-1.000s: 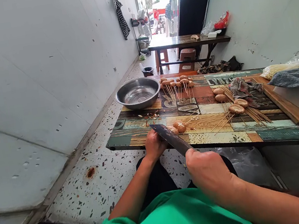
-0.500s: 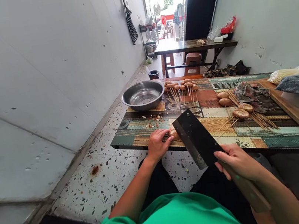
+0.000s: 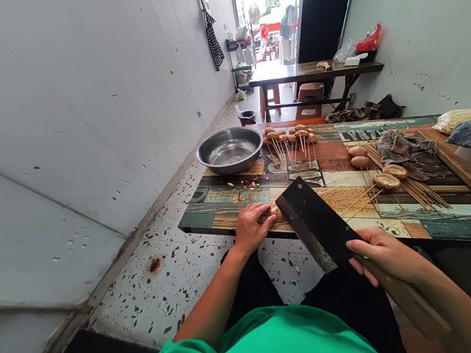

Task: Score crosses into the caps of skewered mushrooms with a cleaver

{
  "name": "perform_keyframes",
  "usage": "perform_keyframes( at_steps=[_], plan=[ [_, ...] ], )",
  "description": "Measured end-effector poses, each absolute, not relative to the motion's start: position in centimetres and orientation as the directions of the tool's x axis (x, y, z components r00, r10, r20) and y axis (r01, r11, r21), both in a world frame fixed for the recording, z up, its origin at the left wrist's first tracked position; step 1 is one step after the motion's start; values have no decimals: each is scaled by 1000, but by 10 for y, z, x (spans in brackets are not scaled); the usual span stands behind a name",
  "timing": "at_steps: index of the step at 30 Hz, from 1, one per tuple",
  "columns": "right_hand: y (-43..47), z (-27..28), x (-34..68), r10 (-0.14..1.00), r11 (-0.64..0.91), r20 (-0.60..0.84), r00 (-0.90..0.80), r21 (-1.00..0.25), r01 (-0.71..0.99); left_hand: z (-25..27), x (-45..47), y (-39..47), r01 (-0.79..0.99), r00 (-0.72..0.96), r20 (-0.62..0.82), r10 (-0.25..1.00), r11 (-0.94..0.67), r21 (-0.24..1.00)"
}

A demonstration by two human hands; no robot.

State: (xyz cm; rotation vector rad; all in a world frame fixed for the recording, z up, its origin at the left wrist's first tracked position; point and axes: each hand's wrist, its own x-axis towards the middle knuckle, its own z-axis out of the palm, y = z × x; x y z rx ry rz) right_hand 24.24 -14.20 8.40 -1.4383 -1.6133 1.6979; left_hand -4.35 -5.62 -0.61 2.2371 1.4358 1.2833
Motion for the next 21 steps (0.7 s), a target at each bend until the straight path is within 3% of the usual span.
perform_keyframes(
  at_steps=[15, 21],
  plan=[
    [-124, 89, 243, 781, -329, -465, -416, -873, 359, -3, -45, -55, 616, 175, 552, 815, -528, 584],
    [-116, 80, 240, 787, -413, -478, -390, -878, 242, -3, -45, -54, 606, 161, 545, 822, -519, 603]
  ],
)
